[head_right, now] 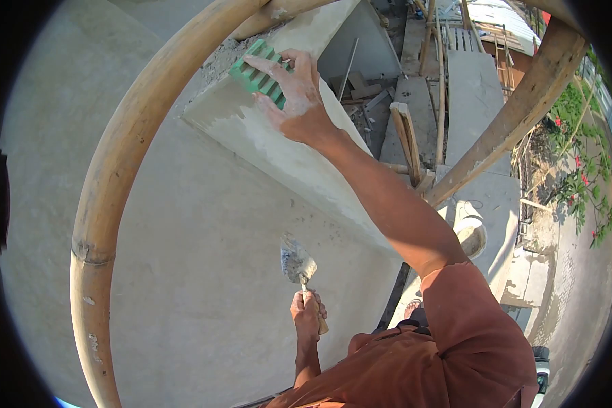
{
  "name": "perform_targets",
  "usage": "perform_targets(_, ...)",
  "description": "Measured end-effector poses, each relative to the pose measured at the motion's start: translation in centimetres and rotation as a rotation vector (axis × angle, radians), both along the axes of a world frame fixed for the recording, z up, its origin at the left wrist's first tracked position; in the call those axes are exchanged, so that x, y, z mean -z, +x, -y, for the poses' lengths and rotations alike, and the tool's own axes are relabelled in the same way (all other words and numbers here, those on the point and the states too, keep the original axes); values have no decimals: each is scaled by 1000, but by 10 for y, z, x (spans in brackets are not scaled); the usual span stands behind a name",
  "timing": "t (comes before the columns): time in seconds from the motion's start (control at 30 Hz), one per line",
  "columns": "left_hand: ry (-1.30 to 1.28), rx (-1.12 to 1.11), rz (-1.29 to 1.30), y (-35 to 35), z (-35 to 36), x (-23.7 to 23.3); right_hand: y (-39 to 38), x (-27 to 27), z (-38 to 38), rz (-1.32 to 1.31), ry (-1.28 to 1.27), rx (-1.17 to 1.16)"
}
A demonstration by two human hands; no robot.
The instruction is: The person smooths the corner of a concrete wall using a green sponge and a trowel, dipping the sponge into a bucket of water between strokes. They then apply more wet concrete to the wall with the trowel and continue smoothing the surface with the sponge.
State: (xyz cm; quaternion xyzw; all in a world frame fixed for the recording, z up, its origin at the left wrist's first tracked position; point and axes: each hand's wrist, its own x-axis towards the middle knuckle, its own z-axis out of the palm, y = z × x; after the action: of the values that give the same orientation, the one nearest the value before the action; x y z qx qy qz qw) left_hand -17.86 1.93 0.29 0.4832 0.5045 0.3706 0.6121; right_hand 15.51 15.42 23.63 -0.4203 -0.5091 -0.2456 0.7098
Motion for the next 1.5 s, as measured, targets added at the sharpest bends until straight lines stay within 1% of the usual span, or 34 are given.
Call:
perform_targets(0.13,8,-7,-10,3,2,-3,1,22,-5,-70,-20,38)
perform_targets(0.2,25,-3,9,2,3,-2,5,31,3,-197,-229,88)
perform_targets(0.23,27,-2,4,1,4,-2,4,31,5,-203,-227,88)
perform_targets(0.3,33,16,6,2,4,-3,2,25,7,-182,-81,34)
perform_targets(0.33,30,21,5,3,3,-1,-1,19,6,-183,-83,39)
perform_targets(0.4,6,18,6,0,2,-1,-11,8,-1,-86,-28,-18)
perform_targets(0.43,5,18,4,-1,2,-2,-12,9,-2,-88,-29,-19)
perform_targets(0.5,22,31,1,0,3,-4,-10,16,-2,-19,-86,158)
perform_targets(0.53,20,28,8,1,0,-2,-5,21,-3,-11,-88,155)
perform_targets(0.6,8,7,11,-1,1,1,1,34,3,-108,-232,119)
perform_targets(0.63,9,6,19,0,2,1,2,36,5,-100,-231,120)
perform_targets(0.7,24,24,-1,0,2,-2,0,34,13,-193,-179,47)
perform_targets(0.73,24,29,6,1,2,-2,-2,26,14,-186,-178,53)
perform_targets(0.8,30,39,30,-1,2,-2,-12,10,8,-111,8,-49)
perform_targets(0.93,26,36,41,0,1,-4,-18,15,-4,-65,-23,-30)
perform_targets(1.0,15,10,48,0,3,-1,-8,30,3,-66,-186,56)
perform_targets(1.07,15,5,31,0,3,-1,-1,42,9,-102,-228,61)
perform_targets(1.1,21,9,22,0,2,-1,0,39,13,-132,-264,74)
perform_targets(1.13,23,13,20,-1,2,-2,-2,35,15,-139,-186,37)
perform_targets(1.17,25,19,20,-2,1,-2,-3,29,13,-139,-183,42)
perform_targets(1.23,23,28,18,0,2,-6,-13,10,11,-80,-53,-22)
perform_targets(1.3,9,30,-11,0,2,-10,-19,16,4,-62,-78,-39)
perform_targets(1.37,18,27,8,1,0,-8,-15,30,7,-49,-160,83)
perform_targets(1.4,10,22,23,0,2,-5,-7,40,9,-51,-155,80)
perform_targets(1.47,7,21,9,0,1,0,6,59,12,-172,-348,46)
perform_targets(1.5,2,22,-6,-3,0,0,5,56,12,-185,-342,44)
